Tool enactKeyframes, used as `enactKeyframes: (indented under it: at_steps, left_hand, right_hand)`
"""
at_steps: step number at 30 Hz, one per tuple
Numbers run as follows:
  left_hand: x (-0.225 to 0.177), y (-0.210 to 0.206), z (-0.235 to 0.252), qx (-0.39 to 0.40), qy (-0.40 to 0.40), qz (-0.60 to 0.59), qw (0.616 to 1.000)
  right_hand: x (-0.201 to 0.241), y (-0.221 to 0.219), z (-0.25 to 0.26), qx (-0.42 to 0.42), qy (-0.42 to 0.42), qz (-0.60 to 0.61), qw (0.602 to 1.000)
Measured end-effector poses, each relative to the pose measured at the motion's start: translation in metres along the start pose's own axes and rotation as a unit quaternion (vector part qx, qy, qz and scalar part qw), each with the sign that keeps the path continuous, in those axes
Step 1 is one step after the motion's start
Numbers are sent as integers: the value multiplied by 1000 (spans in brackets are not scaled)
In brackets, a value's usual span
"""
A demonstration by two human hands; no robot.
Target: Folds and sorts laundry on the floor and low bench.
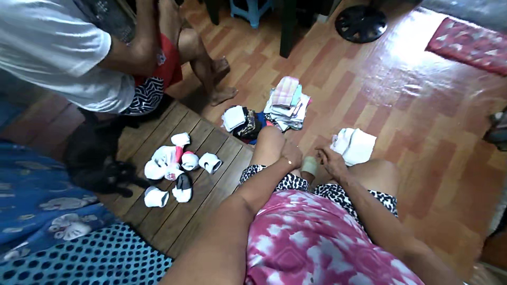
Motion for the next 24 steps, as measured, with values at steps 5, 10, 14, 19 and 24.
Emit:
enactKeyframes:
  at_steps: [5, 10, 14, 19, 24]
  left_hand:
    - [2, 3, 2, -29, -31, -31, 999]
    - [3, 5, 1, -36, -32, -77, 996]
    - [3, 1, 5, -52, -42, -66, 996]
    - [2, 0, 7, -65, -50, -38, 996]
    - [2, 3, 3, -63, -53, -18, 996]
  right_hand:
    - [-2, -4, 5, 21, -6, 5, 1000]
    - [-2, -5, 7, 32, 6, 0, 999]
    - [0, -5, 6, 30, 11, 3, 999]
    - [0, -5, 5, 21, 11, 11, 1000]
    - [2, -4, 5, 18, 8, 10, 1000]
Point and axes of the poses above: each hand's wrist, its own z-axis towards the middle knuckle, its own y-axis out of the back of the hand, x = y × z, the point moved 5 cm from there along z, towards the middle knuckle, and after that the axes turned 4 degrees about -z, right-handed, at the moved point
